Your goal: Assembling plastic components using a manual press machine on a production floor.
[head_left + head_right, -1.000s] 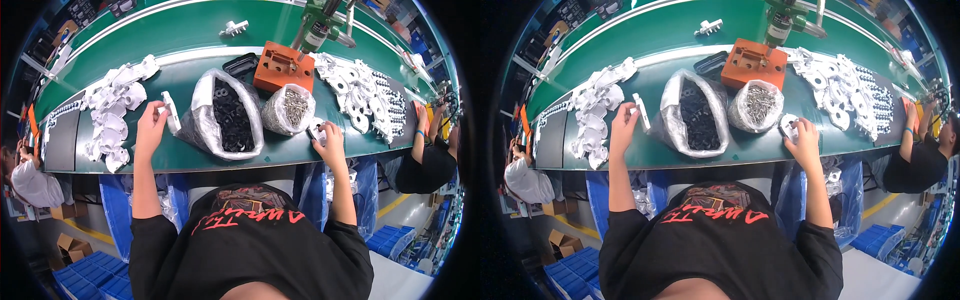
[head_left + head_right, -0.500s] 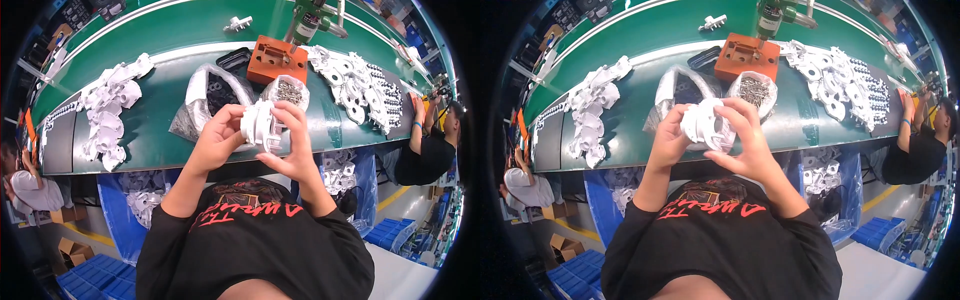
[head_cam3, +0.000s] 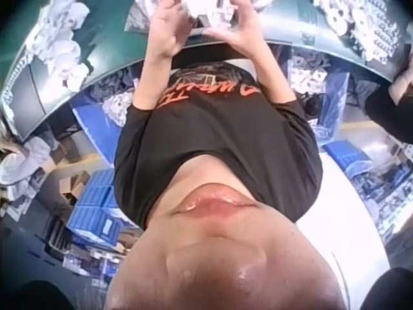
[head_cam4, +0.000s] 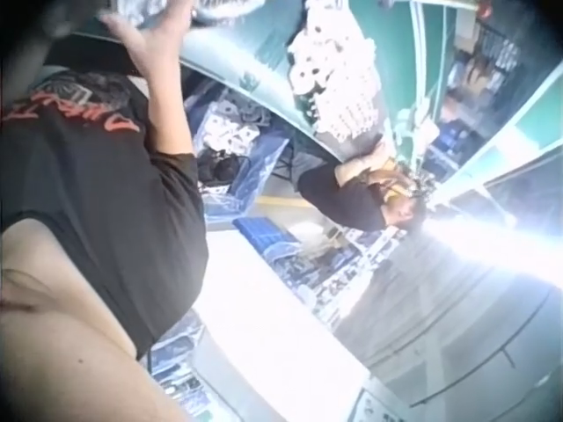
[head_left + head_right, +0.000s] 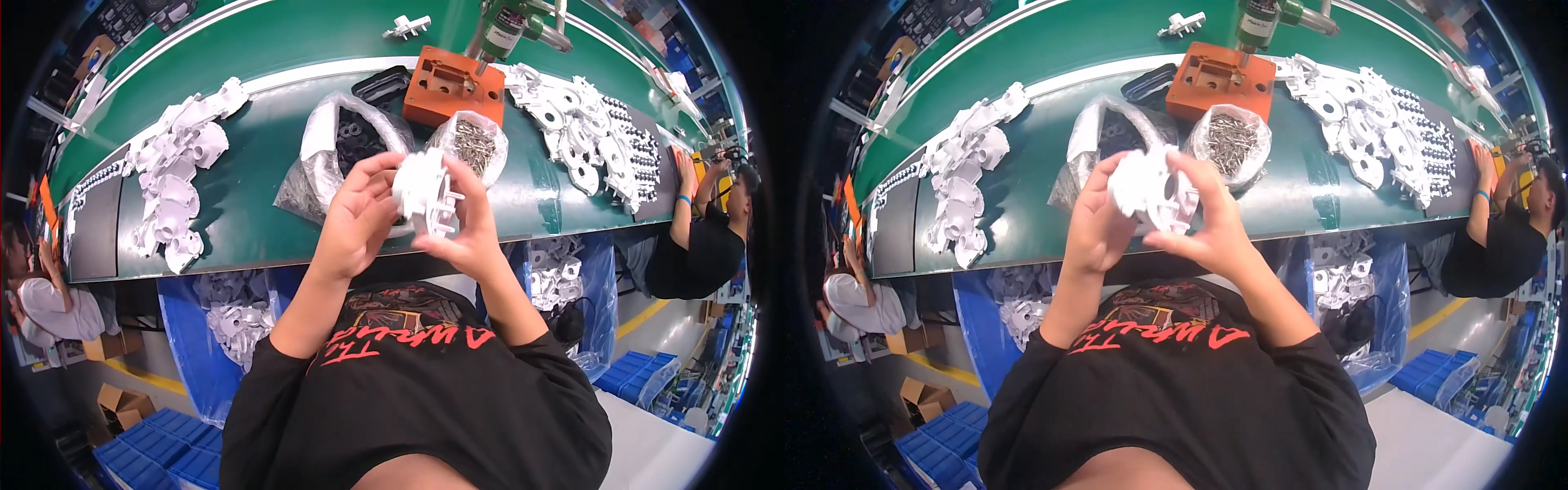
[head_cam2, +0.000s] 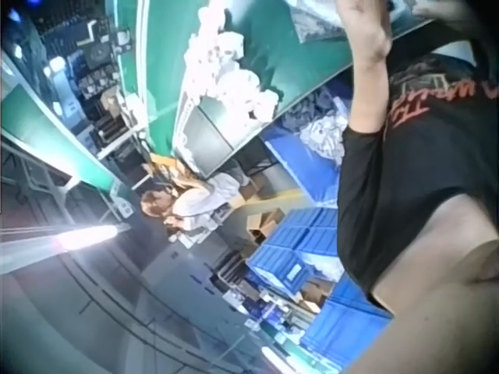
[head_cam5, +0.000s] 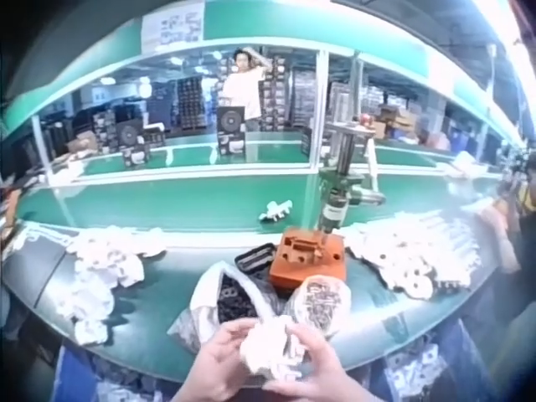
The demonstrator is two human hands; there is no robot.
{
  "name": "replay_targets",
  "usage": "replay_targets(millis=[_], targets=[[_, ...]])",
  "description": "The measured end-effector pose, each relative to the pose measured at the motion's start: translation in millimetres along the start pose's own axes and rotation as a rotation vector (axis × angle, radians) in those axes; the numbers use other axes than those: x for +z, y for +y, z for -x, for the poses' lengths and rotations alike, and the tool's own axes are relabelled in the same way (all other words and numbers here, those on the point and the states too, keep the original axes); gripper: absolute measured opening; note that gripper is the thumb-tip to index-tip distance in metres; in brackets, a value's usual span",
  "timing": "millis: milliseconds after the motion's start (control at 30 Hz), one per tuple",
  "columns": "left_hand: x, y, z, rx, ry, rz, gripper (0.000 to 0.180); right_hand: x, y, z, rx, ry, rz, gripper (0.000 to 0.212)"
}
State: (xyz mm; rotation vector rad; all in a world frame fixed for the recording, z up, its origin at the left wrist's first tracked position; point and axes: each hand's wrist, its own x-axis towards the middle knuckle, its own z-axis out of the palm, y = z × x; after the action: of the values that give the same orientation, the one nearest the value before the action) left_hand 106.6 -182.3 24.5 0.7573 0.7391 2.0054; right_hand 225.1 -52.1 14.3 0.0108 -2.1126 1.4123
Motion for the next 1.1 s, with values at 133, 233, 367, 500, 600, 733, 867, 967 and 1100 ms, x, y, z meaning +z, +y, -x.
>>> replay_targets(millis=[133, 233, 367, 500, 600, 733, 867, 967, 1100], targets=[[12, -7, 2, -0.028, 0.055, 0.174, 0.05, 8, -8, -18, 0.003, 0.277, 0.041, 0.105], [13, -25, 9, 0.028, 0.151, -0.022, 0.032, 8, -4, -13, 0.092, 0.217, 0.097, 0.1], [11, -27, 11, 0.081, 0.239, -0.21, 0.021, 3, -2, -9, 0.012, 0.114, 0.24, 0.088], [3, -10, 6, 0.122, 0.246, -0.291, 0.017, -21, -10, -14, 0.083, 0.14, 0.321, 0.066], [-7, 1, -1, 0.173, 0.245, -0.394, 0.015, -50, 12, -21, 0.079, 0.318, 0.6, 0.031], [-20, 17, -25, 0.196, 0.221, -0.719, 0.014, -73, 39, -21, 0.183, 0.276, 0.697, 0.018], [-22, 17, -72, 0.477, 0.267, -1.251, 0.015, -76, 37, -28, 0.188, 0.256, 0.735, 0.014], [-26, 12, -114, 0.491, 0.08, -1.517, 0.015, -78, 37, -32, 0.233, 0.211, 0.711, 0.013], [-44, -19, -162, 0.728, -0.25, -1.89, 0.011, -75, 43, -32, 0.218, 0.233, 0.761, 0.011]])
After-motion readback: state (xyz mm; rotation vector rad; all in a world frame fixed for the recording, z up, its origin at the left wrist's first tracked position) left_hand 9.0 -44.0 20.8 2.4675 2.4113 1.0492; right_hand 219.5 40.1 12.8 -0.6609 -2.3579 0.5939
